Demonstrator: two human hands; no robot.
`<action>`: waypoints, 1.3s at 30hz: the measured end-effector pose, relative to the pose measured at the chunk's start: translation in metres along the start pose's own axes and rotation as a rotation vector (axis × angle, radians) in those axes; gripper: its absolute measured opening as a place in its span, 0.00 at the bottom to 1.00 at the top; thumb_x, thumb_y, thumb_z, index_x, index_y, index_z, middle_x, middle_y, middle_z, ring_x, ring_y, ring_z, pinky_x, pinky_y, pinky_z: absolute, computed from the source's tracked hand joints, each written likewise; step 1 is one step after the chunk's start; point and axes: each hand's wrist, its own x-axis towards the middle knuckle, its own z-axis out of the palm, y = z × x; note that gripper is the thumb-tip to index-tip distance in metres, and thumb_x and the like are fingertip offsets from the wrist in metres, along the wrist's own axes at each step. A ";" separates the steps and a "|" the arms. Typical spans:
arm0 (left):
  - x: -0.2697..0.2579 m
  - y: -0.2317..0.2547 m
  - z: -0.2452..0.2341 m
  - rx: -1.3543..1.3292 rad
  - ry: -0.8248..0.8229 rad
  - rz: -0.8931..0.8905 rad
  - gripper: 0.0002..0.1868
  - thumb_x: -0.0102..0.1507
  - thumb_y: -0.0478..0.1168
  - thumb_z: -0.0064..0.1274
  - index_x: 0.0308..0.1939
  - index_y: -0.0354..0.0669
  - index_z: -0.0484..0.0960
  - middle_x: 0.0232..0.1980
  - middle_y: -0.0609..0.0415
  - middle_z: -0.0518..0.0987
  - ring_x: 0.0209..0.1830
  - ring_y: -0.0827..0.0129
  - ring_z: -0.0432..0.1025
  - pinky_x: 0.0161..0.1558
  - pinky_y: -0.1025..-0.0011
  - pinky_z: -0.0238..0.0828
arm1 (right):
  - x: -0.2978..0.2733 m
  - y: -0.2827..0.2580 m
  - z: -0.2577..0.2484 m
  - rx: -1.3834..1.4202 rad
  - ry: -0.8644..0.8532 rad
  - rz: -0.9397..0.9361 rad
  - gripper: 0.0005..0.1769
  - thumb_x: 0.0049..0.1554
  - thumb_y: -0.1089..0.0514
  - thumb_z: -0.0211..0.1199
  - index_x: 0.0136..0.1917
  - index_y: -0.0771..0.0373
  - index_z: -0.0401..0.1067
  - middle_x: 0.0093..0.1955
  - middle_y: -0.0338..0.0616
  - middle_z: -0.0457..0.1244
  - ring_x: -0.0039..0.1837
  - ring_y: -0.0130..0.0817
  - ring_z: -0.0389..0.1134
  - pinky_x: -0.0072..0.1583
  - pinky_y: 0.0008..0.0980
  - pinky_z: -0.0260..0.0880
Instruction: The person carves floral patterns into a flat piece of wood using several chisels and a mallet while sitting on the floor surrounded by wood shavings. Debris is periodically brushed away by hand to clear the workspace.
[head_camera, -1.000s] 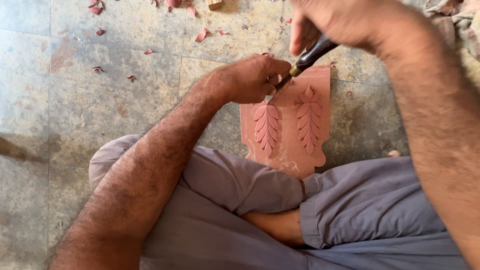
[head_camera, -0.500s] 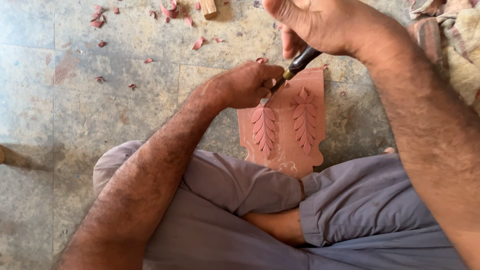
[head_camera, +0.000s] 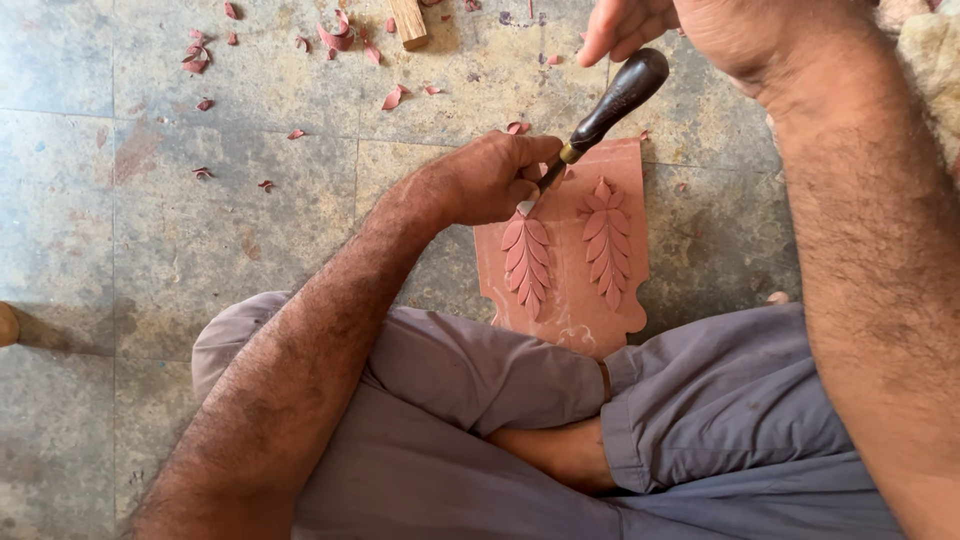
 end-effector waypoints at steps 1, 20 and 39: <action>0.000 0.001 0.000 -0.006 -0.015 -0.049 0.13 0.64 0.28 0.48 0.50 0.46 0.77 0.33 0.57 0.81 0.36 0.70 0.78 0.38 0.61 0.73 | -0.001 -0.001 0.001 0.035 0.004 0.007 0.30 0.76 0.43 0.40 0.47 0.62 0.76 0.45 0.47 0.71 0.49 0.34 0.76 0.57 0.38 0.80; -0.009 0.023 0.000 0.110 -0.021 -0.053 0.10 0.64 0.32 0.53 0.49 0.46 0.79 0.33 0.53 0.84 0.34 0.66 0.80 0.37 0.59 0.75 | -0.021 -0.013 0.036 -0.217 -0.081 0.113 0.31 0.67 0.34 0.55 0.37 0.61 0.74 0.29 0.45 0.65 0.31 0.32 0.65 0.39 0.40 0.71; -0.033 0.027 0.029 -0.188 0.571 -0.258 0.14 0.59 0.34 0.58 0.48 0.38 0.79 0.36 0.48 0.85 0.34 0.63 0.82 0.41 0.64 0.79 | 0.046 -0.026 0.092 -0.469 0.020 -0.129 0.15 0.55 0.67 0.64 0.56 0.65 0.75 0.44 0.52 0.69 0.37 0.34 0.71 0.33 0.30 0.70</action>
